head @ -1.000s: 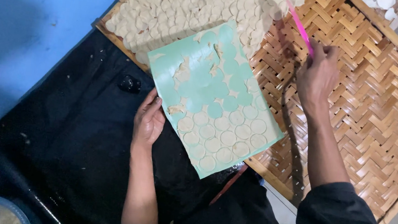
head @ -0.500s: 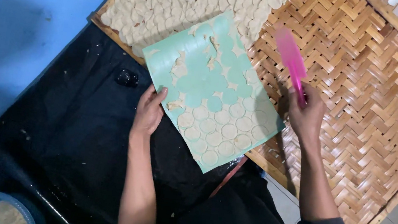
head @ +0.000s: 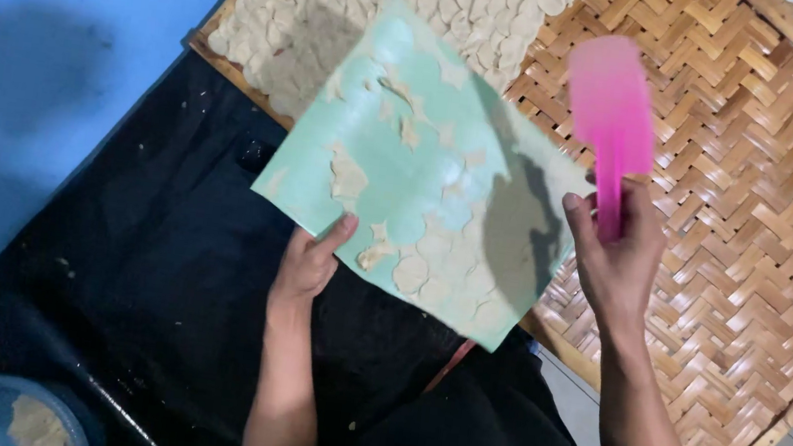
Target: The person is using a spatula to peel small dough circles from a template and place them onto a woven tray for drying.
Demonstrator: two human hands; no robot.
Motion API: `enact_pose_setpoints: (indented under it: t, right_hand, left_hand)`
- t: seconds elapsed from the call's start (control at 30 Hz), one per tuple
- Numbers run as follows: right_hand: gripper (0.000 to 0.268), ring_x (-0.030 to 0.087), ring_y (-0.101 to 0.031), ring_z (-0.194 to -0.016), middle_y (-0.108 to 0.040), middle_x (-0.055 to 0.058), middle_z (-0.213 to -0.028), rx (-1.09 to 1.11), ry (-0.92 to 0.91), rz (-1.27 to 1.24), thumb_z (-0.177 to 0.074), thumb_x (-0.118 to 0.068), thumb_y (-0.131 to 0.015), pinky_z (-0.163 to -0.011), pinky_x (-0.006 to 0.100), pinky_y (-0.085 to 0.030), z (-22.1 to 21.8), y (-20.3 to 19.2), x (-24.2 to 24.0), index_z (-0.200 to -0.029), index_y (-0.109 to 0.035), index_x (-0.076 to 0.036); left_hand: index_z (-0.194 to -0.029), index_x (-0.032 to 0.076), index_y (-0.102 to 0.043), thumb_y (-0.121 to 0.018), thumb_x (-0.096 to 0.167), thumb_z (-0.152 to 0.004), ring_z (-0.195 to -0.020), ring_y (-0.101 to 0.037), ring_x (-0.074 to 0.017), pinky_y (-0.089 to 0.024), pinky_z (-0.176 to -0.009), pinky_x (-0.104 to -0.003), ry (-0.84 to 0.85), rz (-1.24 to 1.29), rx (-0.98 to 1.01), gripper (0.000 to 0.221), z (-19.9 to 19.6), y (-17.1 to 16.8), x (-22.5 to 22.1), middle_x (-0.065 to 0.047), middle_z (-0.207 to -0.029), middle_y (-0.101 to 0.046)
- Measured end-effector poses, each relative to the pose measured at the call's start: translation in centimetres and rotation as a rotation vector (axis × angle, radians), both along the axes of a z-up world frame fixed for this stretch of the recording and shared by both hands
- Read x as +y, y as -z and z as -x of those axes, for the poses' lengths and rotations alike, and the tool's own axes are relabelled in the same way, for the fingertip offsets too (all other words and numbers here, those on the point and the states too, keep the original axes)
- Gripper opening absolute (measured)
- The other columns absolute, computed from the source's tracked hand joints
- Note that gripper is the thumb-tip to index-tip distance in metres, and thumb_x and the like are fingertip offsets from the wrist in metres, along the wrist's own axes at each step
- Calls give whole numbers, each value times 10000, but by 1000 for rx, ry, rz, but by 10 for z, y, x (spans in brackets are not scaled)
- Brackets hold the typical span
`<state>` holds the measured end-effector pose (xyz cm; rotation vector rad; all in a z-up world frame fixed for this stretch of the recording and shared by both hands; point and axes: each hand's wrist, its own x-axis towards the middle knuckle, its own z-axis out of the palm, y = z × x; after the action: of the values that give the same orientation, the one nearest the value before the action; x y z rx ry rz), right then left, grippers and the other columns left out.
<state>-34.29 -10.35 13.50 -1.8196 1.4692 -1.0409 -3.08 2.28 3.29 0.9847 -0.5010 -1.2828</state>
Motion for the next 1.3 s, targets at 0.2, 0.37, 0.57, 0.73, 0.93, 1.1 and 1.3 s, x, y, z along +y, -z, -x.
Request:
enact_pose_setpoints:
  t: [0.2,0.37,0.57,0.73,0.93,1.1,1.3]
  right_hand:
    - [122,84,-492,-640,-604,35,-712,-332,-58,-93,-904,-33,-810,-578,241,-378,-60,38,71,-965,-711,5]
    - [210,84,-667,-830,-704,40,-851,-368,-242,25,-928,-64,-783,-682,254,-527,-110,47,76,-840,-599,-16]
    - [270,67,-670,-881,-730,35,-1085,-575,-311,-334,-958,-108,-714,-731,238,-560,-132,34,64,-1201,-679,3]
    - [308,91,-495,-535,-648,65,-867,-575,-224,-626,-960,-121,-732,-439,259,-396,-122,47,67,-1216,-634,21]
    - [447,67,-601,-716,-705,84,-1034,-960,-357,-541,-998,-61,-678,-588,229,-472,-97,46,41,-1376,-451,14]
    - [410,44,-526,-641,-715,53,-1073,-836,-381,-463,-984,-35,-644,-512,175,-377,-55,38,-7,-1369,-509,5]
    - [459,77,-581,-838,-677,38,-1096,-377,-364,-345,-971,-48,-684,-684,261,-449,-9,76,-33,-1404,-555,33]
  left_hand:
    - [-1527,26,-398,-632,118,-1034,-1269,-560,-238,-493,-1051,-397,-328,212,272,554,35,-24,-19,-108,-1394,-580]
    - [-1507,29,-405,-640,102,-1043,-1237,-572,-256,-520,-1006,-417,-429,316,248,526,66,-12,-34,-115,-1394,-556]
    - [-1396,-31,-527,-612,172,-1064,-1242,-594,-229,-495,-1039,-350,-506,208,-150,398,82,0,-31,-124,-1375,-613]
    - [-1166,-26,-688,-583,253,-1079,-994,-697,-216,-559,-853,-355,-390,77,-522,311,92,9,-14,-107,-1084,-740]
    - [-1141,-14,-698,-744,224,-961,-958,-674,-269,-559,-855,-390,140,176,-656,302,58,12,-5,-129,-1025,-733]
    - [-1399,18,-601,-753,276,-904,-1289,-561,-352,-433,-1101,-447,-7,165,-1017,579,-42,55,11,-177,-1386,-626]
    - [-1434,-36,-525,-727,324,-918,-1235,-590,-221,-460,-1069,-345,38,211,162,660,-51,-39,4,-131,-1356,-641]
